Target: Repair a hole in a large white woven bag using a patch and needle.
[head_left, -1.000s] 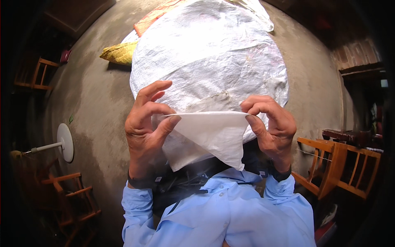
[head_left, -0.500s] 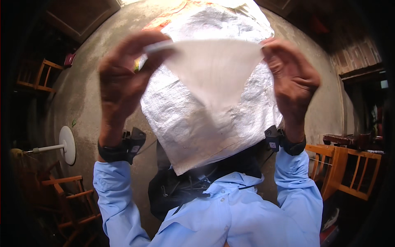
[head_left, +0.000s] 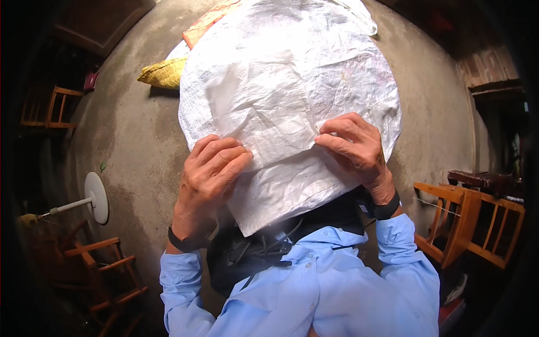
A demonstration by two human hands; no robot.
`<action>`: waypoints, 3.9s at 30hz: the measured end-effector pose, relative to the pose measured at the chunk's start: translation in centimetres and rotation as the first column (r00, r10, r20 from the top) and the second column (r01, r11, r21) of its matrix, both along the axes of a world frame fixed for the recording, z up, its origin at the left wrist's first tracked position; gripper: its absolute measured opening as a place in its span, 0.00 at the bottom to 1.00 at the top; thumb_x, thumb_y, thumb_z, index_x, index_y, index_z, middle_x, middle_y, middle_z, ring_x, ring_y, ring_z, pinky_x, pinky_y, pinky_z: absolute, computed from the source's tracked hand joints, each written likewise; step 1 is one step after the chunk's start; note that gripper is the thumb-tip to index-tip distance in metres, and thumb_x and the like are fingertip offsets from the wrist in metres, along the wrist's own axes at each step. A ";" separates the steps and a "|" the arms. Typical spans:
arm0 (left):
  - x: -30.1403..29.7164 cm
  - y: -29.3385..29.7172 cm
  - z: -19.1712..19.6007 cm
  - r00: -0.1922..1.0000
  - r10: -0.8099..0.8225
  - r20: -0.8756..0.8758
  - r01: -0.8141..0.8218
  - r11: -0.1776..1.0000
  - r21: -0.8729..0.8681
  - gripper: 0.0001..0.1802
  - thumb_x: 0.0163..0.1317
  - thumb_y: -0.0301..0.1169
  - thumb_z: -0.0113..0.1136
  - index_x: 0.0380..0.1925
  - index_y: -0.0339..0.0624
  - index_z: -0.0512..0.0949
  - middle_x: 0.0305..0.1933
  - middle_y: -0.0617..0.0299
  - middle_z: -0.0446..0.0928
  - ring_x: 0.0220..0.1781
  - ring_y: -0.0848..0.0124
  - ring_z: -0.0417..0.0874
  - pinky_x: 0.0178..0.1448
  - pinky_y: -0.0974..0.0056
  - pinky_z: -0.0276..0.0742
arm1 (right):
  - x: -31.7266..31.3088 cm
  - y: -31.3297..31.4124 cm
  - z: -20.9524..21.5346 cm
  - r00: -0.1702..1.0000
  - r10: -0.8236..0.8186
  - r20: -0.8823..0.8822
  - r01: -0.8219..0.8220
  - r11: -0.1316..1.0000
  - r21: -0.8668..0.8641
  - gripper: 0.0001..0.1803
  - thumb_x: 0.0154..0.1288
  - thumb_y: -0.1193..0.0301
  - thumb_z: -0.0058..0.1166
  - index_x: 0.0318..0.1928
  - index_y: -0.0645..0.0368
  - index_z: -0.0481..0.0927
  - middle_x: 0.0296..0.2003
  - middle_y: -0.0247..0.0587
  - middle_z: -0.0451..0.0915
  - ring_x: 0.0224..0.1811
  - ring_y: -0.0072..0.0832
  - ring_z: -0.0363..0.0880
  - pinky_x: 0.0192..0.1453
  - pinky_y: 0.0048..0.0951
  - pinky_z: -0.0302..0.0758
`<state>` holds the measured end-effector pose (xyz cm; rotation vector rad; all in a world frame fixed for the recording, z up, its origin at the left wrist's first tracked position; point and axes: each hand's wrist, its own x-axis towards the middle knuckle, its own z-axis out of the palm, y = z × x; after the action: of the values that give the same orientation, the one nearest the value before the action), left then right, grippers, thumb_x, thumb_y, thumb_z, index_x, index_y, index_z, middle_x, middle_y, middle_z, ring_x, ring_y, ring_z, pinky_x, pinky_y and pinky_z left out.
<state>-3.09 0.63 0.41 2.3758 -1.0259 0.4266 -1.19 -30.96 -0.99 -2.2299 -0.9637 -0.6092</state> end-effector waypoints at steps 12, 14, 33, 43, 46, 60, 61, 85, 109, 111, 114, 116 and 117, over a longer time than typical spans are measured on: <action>0.6 -1.8 2.5 0.988 0.137 -0.074 -0.124 0.980 0.158 0.13 0.57 0.25 0.71 0.43 0.42 0.83 0.36 0.62 0.83 0.44 0.63 0.82 0.63 0.51 0.70 | -1.5 0.5 0.3 0.988 -0.074 -0.138 0.075 0.997 0.004 0.10 0.52 0.78 0.70 0.36 0.57 0.85 0.36 0.36 0.80 0.39 0.35 0.80 0.40 0.35 0.79; 0.9 -2.9 3.3 0.990 0.132 -0.040 -0.120 0.968 0.222 0.13 0.56 0.25 0.72 0.42 0.43 0.82 0.33 0.63 0.81 0.43 0.65 0.81 0.64 0.51 0.70 | -1.6 0.6 0.6 0.980 -0.116 -0.163 0.124 0.991 0.042 0.09 0.54 0.76 0.71 0.36 0.57 0.85 0.35 0.38 0.80 0.38 0.36 0.80 0.39 0.35 0.78; 2.6 -4.4 5.7 0.990 0.132 -0.044 -0.099 0.890 0.444 0.30 0.44 0.27 0.78 0.51 0.47 0.80 0.53 0.63 0.79 0.61 0.63 0.77 0.79 0.47 0.57 | -2.7 3.8 0.8 0.725 -0.365 -0.585 0.431 0.902 -0.029 0.13 0.57 0.67 0.73 0.34 0.60 0.82 0.28 0.43 0.83 0.26 0.37 0.84 0.32 0.36 0.78; 2.9 -4.8 6.2 0.997 0.076 -0.028 -0.055 0.888 0.457 0.25 0.46 0.25 0.73 0.48 0.42 0.80 0.57 0.58 0.76 0.67 0.62 0.74 0.84 0.45 0.50 | -2.5 3.8 0.3 0.796 -0.262 -0.545 0.387 0.914 0.125 0.11 0.56 0.71 0.73 0.31 0.59 0.82 0.28 0.41 0.83 0.25 0.34 0.83 0.30 0.35 0.77; 2.8 -4.7 6.0 0.997 0.066 -0.040 -0.041 0.889 0.457 0.26 0.46 0.25 0.72 0.49 0.42 0.80 0.58 0.58 0.76 0.67 0.62 0.74 0.84 0.45 0.52 | -2.7 3.9 0.5 0.773 -0.233 -0.590 0.395 0.905 0.161 0.11 0.56 0.73 0.74 0.32 0.60 0.81 0.27 0.41 0.83 0.23 0.33 0.82 0.28 0.32 0.77; 3.3 -4.0 5.8 0.977 0.044 -0.207 0.040 0.923 0.383 0.37 0.43 0.26 0.79 0.58 0.49 0.77 0.65 0.60 0.73 0.68 0.57 0.73 0.78 0.45 0.61 | -2.9 4.6 -0.3 0.759 -0.280 -0.588 0.504 0.824 0.259 0.15 0.59 0.76 0.70 0.45 0.62 0.81 0.24 0.42 0.85 0.19 0.26 0.80 0.26 0.28 0.76; 3.3 -3.9 5.6 0.976 0.041 -0.214 0.042 0.930 0.366 0.37 0.43 0.27 0.79 0.58 0.49 0.77 0.65 0.59 0.73 0.68 0.56 0.73 0.77 0.45 0.62 | -2.9 4.6 -0.4 0.756 -0.291 -0.586 0.517 0.815 0.262 0.15 0.59 0.77 0.70 0.45 0.62 0.81 0.24 0.42 0.85 0.19 0.26 0.80 0.26 0.28 0.75; 2.9 -3.4 3.7 0.975 0.040 -0.220 0.008 0.977 0.213 0.35 0.47 0.33 0.80 0.59 0.49 0.79 0.67 0.57 0.72 0.69 0.54 0.71 0.72 0.48 0.68 | -4.1 5.3 -2.2 0.723 -0.376 -0.580 0.632 0.698 0.337 0.12 0.62 0.77 0.67 0.45 0.61 0.81 0.25 0.38 0.86 0.25 0.22 0.86 0.29 0.23 0.79; 2.3 -3.5 0.3 0.992 -0.127 0.005 0.119 0.944 0.308 0.18 0.53 0.30 0.68 0.45 0.64 0.86 0.72 0.63 0.72 0.75 0.59 0.68 0.82 0.44 0.56 | -3.6 6.5 -2.3 0.901 -0.430 -0.064 0.435 0.885 0.166 0.09 0.55 0.77 0.66 0.35 0.57 0.79 0.28 0.40 0.72 0.29 0.38 0.77 0.31 0.38 0.74; 2.3 -3.5 0.4 0.994 -0.111 -0.021 0.112 0.946 0.303 0.18 0.53 0.30 0.69 0.44 0.64 0.86 0.72 0.63 0.72 0.75 0.59 0.68 0.82 0.44 0.57 | -4.0 7.2 -2.2 0.911 -0.398 -0.105 0.411 0.893 0.184 0.09 0.55 0.77 0.66 0.36 0.57 0.79 0.29 0.40 0.72 0.29 0.39 0.77 0.32 0.38 0.74; 2.4 -3.3 0.3 0.995 -0.093 -0.023 0.095 0.955 0.280 0.18 0.52 0.30 0.70 0.44 0.64 0.86 0.72 0.63 0.72 0.76 0.59 0.67 0.81 0.44 0.58 | -4.0 6.5 -2.7 0.890 -0.421 -0.174 0.446 0.885 0.137 0.13 0.55 0.72 0.70 0.37 0.58 0.79 0.29 0.41 0.73 0.30 0.41 0.78 0.34 0.39 0.75; 2.4 -3.2 -0.2 0.995 -0.094 -0.012 0.094 0.957 0.276 0.18 0.52 0.30 0.70 0.44 0.65 0.86 0.72 0.62 0.72 0.76 0.58 0.68 0.81 0.44 0.59 | -4.2 5.5 -2.6 0.853 -0.441 -0.278 0.490 0.861 0.136 0.15 0.54 0.69 0.73 0.37 0.58 0.79 0.29 0.41 0.73 0.31 0.41 0.79 0.34 0.39 0.74; 2.4 -3.1 -0.4 0.995 -0.096 -0.006 0.093 0.957 0.273 0.19 0.52 0.30 0.70 0.44 0.65 0.86 0.72 0.62 0.72 0.75 0.57 0.68 0.80 0.44 0.59 | -4.2 5.1 -2.6 0.838 -0.458 -0.296 0.506 0.856 0.109 0.18 0.53 0.65 0.76 0.38 0.58 0.80 0.30 0.41 0.75 0.32 0.41 0.80 0.34 0.39 0.76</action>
<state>-0.67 -2.45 0.04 2.5522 -1.2676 0.2731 -5.42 -25.91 -3.63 -2.3159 -0.1877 -0.5720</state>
